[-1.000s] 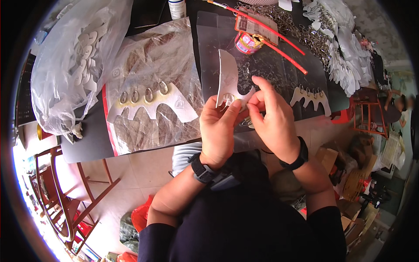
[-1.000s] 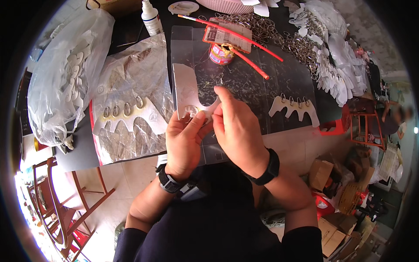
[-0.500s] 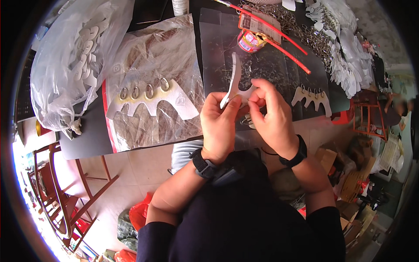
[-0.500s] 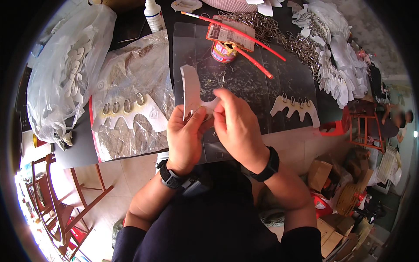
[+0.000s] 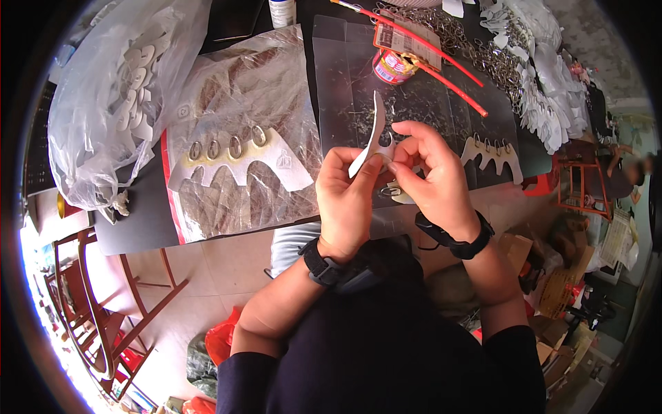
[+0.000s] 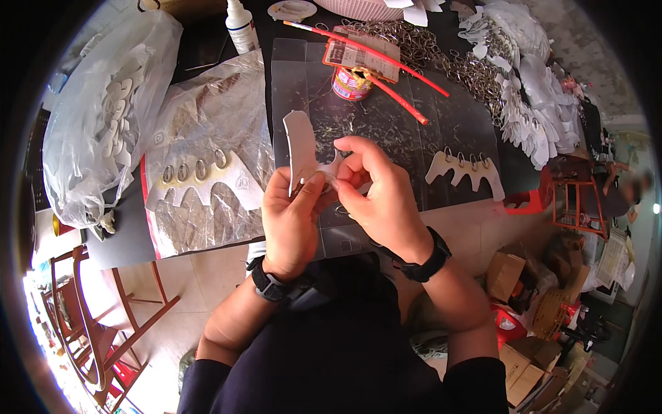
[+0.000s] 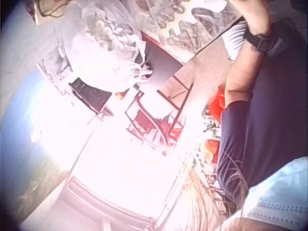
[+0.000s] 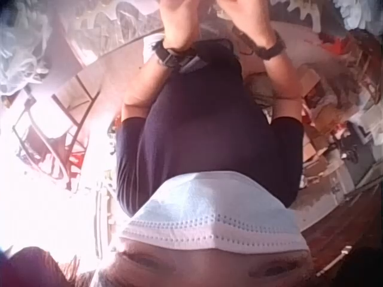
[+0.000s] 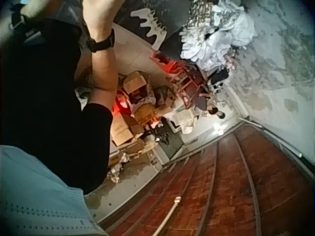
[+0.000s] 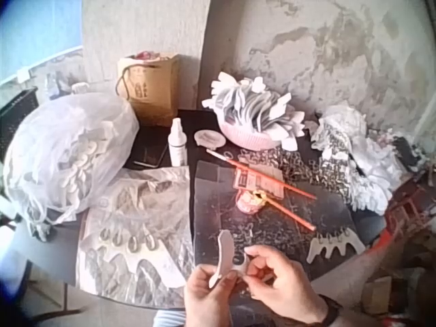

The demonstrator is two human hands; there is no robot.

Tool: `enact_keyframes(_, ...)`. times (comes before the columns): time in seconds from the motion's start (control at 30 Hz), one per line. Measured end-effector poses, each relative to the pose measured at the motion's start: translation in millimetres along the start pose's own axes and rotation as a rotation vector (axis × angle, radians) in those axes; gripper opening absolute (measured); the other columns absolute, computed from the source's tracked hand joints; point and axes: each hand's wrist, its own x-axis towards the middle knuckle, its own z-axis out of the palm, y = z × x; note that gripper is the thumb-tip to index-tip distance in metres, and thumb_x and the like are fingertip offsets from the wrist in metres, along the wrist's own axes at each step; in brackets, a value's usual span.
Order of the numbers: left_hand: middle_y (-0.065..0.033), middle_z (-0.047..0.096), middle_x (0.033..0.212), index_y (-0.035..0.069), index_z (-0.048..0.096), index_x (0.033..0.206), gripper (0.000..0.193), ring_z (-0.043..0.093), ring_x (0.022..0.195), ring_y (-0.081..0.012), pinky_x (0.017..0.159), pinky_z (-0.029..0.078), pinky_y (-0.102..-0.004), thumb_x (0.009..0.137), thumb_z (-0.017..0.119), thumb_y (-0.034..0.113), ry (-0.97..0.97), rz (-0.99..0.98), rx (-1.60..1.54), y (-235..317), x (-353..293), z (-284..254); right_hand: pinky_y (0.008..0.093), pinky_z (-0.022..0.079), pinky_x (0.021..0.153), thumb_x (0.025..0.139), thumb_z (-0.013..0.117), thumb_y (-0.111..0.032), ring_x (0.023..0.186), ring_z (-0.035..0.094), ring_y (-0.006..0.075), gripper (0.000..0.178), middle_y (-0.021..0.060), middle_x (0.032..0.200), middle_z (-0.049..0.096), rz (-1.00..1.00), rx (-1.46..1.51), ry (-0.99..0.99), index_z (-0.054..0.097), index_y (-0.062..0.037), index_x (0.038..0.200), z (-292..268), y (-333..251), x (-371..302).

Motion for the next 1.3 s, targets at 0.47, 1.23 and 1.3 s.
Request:
enact_keyframes(0.47, -0.0074, 0.061, 0.09, 0.001, 0.051, 0.095, 0.005, 0.062, 0.081, -0.0148, 0.077, 0.054, -0.0315, 0.091, 0.052, 0.002, 0.006, -0.03, 0.01, 1.6, -0.4, -1.9, 0.0302, 0.05, 0.063, 0.073, 0.063, 0.009, 0.067, 0.06, 0.0197, 0.046, 0.0086, 0.075, 0.057, -0.101, -0.203, -0.053, 0.048, -0.0015, 0.115, 2.1, -7.1, 2.7)
enact_keyframes(1.23, -0.0087, 0.061, 0.095, 0.002, 0.049, 0.098, 0.009, 0.062, 0.085, -0.0156, 0.079, 0.054, -0.0328, 0.09, 0.052, 0.001, 0.033, -0.056, 0.013, -4.4, -0.1, -2.7, 0.0267, 0.05, 0.061, 0.076, 0.061, 0.009, 0.064, 0.059, 0.0134, 0.038, 0.007, 0.075, 0.062, 0.019, -0.156, 0.025, 0.051, 0.0003, 0.112, 5.7, -7.5, 2.1)
enact_keyframes(1.3, -0.0084, 0.061, 0.096, 0.003, 0.049, 0.099, 0.01, 0.062, 0.085, -0.0157, 0.077, 0.054, -0.0327, 0.09, 0.052, 0.0, 0.02, 0.006, -0.002, -4.0, -0.8, 0.4, 0.0268, 0.05, 0.061, 0.076, 0.061, 0.01, 0.064, 0.059, 0.0139, 0.038, 0.0069, 0.075, 0.061, 0.104, -0.101, 0.004, 0.051, 0.0007, 0.112, 3.5, -7.8, 3.3)
